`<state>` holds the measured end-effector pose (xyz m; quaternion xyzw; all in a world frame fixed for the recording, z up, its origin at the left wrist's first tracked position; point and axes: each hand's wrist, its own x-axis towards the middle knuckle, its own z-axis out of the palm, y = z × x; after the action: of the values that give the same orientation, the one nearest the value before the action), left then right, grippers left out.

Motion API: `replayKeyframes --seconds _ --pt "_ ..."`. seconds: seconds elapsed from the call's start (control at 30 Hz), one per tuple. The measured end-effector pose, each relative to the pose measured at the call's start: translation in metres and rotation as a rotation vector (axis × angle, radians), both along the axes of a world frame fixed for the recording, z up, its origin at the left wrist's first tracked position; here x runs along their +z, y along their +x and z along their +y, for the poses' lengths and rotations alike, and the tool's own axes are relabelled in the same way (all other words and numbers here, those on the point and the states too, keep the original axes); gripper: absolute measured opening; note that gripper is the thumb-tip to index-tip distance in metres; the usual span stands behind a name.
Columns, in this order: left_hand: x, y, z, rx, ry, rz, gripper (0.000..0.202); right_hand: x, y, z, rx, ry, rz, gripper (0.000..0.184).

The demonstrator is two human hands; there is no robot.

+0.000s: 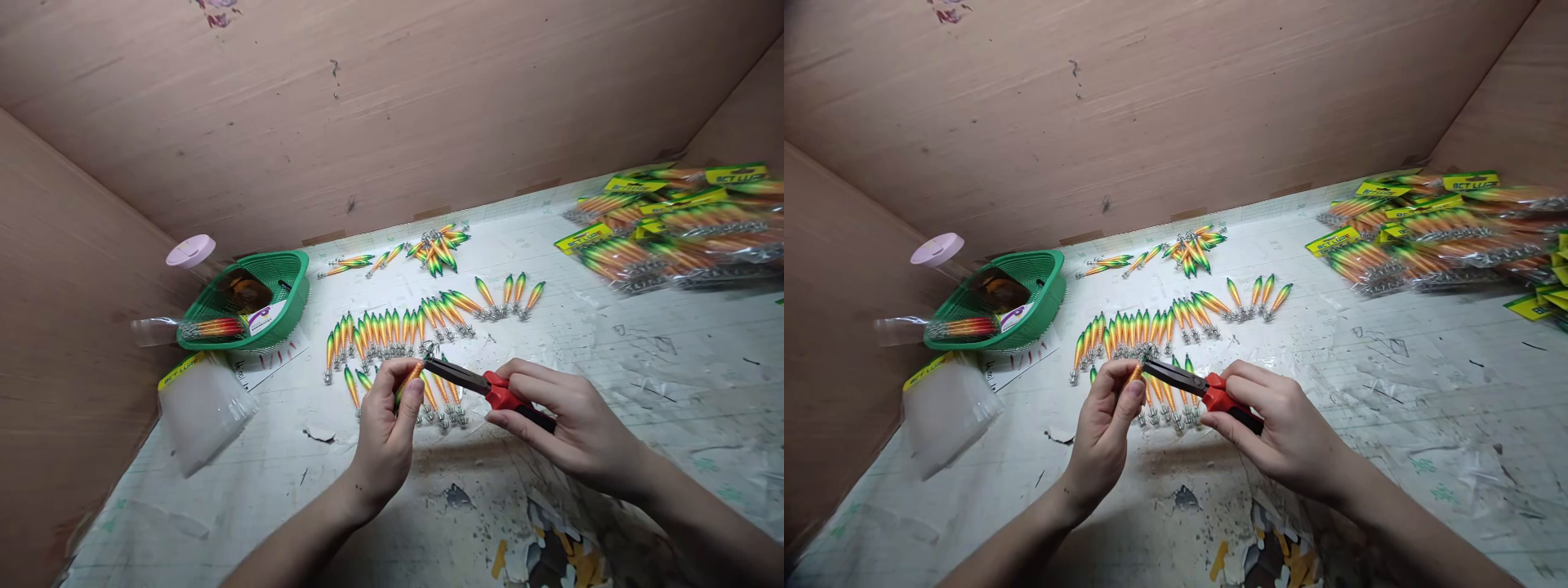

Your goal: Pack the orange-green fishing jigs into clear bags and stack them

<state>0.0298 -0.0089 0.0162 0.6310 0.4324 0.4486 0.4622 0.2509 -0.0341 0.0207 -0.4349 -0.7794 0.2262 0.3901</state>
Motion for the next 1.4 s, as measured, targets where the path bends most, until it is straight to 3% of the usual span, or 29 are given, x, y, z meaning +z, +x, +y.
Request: replayKeyframes --seconds 0.1,0.4,0.6,0.87,0.97,1.13,1.23,1.3,1.4 --pt "0.001 0.001 -0.001 0.009 0.084 0.078 0.015 0.000 0.000 0.000 0.008 0.001 -0.003 0.019" --pt "-0.001 0.001 0.003 0.082 0.632 0.324 0.024 -0.001 -0.002 0.000 0.058 0.053 -0.012 0.020" --pt "-0.002 -0.003 0.005 0.077 0.728 0.395 0.026 -0.005 -0.001 -0.001 0.074 0.085 -0.017 0.021" --pt "0.006 -0.007 0.003 -0.010 0.504 0.261 0.017 -0.001 -0.005 0.001 0.119 0.012 0.033 0.028" --pt "0.008 -0.009 0.002 -0.061 0.274 0.162 0.019 0.001 -0.007 0.001 0.112 0.013 0.058 0.028" --pt "0.011 -0.004 0.001 -0.184 -0.238 -0.270 0.028 -0.001 -0.006 -0.001 0.062 0.033 0.058 0.029" --pt "0.014 -0.001 0.002 -0.226 -0.445 -0.449 0.027 -0.002 -0.004 0.000 0.046 0.023 0.047 0.029" --pt "0.015 0.001 0.003 -0.235 -0.517 -0.504 0.026 -0.003 -0.002 0.000 0.040 0.019 0.046 0.026" --pt "0.015 0.002 0.004 -0.232 -0.499 -0.510 0.025 -0.002 -0.002 0.001 0.038 0.021 0.045 0.020"
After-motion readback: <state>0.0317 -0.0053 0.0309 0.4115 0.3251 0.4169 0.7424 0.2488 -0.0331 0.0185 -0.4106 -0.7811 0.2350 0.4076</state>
